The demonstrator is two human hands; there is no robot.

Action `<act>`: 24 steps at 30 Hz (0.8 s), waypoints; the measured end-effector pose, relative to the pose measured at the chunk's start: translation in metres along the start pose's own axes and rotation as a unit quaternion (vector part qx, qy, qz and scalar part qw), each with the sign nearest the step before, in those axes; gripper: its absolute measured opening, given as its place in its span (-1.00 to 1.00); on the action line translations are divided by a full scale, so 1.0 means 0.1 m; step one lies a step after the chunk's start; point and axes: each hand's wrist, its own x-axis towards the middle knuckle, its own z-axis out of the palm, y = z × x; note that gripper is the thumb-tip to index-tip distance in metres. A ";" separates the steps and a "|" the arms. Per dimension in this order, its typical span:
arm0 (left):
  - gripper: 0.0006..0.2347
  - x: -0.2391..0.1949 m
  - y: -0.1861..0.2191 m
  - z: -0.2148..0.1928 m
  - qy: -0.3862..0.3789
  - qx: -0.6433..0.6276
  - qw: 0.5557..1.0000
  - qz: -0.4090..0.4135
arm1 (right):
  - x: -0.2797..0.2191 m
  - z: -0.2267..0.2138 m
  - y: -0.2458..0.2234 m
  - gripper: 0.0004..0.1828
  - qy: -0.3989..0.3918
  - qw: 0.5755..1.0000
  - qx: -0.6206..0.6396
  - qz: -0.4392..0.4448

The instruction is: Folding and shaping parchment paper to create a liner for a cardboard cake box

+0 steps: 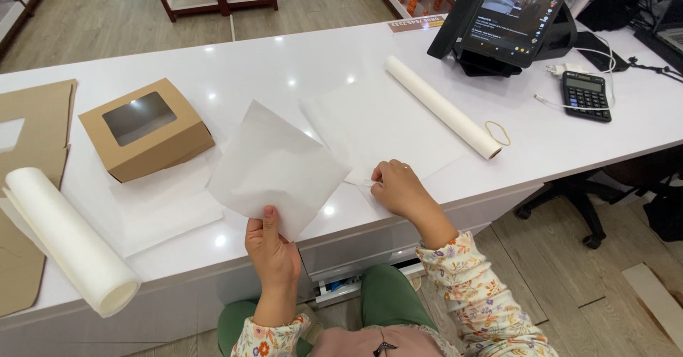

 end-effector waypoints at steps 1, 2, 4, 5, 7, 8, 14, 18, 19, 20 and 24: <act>-0.64 -0.03 0.01 0.02 -0.002 0.004 1.000 0.004 | -0.01 0.01 0.01 -0.83 -0.004 1.000 -0.001 -0.015; -0.64 -0.04 0.00 0.02 -0.002 0.003 1.000 0.005 | -0.08 0.01 0.01 -0.83 -0.004 1.000 -0.002 -0.016; -0.66 -0.04 0.01 0.00 0.021 0.002 1.000 0.003 | -0.20 0.01 -0.02 -0.90 0.007 0.998 0.027 -0.051; -0.66 -0.05 0.01 0.00 0.022 0.001 1.000 0.006 | -0.28 0.02 0.04 -0.90 0.006 0.998 0.027 -0.053; -0.66 -0.06 0.01 -0.02 0.018 -0.002 1.000 0.016 | -0.41 0.06 0.15 -0.92 0.097 0.979 0.148 -0.106; -0.66 -0.06 0.00 -0.02 0.021 -0.002 1.000 0.018 | -0.54 0.02 0.13 -0.92 0.094 0.979 0.148 -0.108; -0.82 -0.13 -0.02 0.02 -0.024 0.059 0.995 0.071 | -1.08 0.03 0.21 -0.87 0.181 0.941 0.265 -0.111; -0.83 -0.17 -0.04 0.01 -0.032 0.041 0.996 0.069 | -1.22 0.08 0.19 -0.74 0.213 0.917 0.302 -0.149; -0.84 -0.18 -0.04 0.03 -0.037 0.038 0.996 0.071 | -1.24 0.09 0.17 -0.73 0.227 0.912 0.303 -0.156; -0.84 -0.19 -0.04 0.02 -0.035 0.039 0.996 0.071 | -1.25 0.08 0.16 -0.73 0.226 0.913 0.303 -0.155; -0.83 -0.23 -0.04 0.02 -0.040 0.044 0.996 0.065 | -1.27 0.07 0.09 -0.74 0.251 0.908 0.296 -0.158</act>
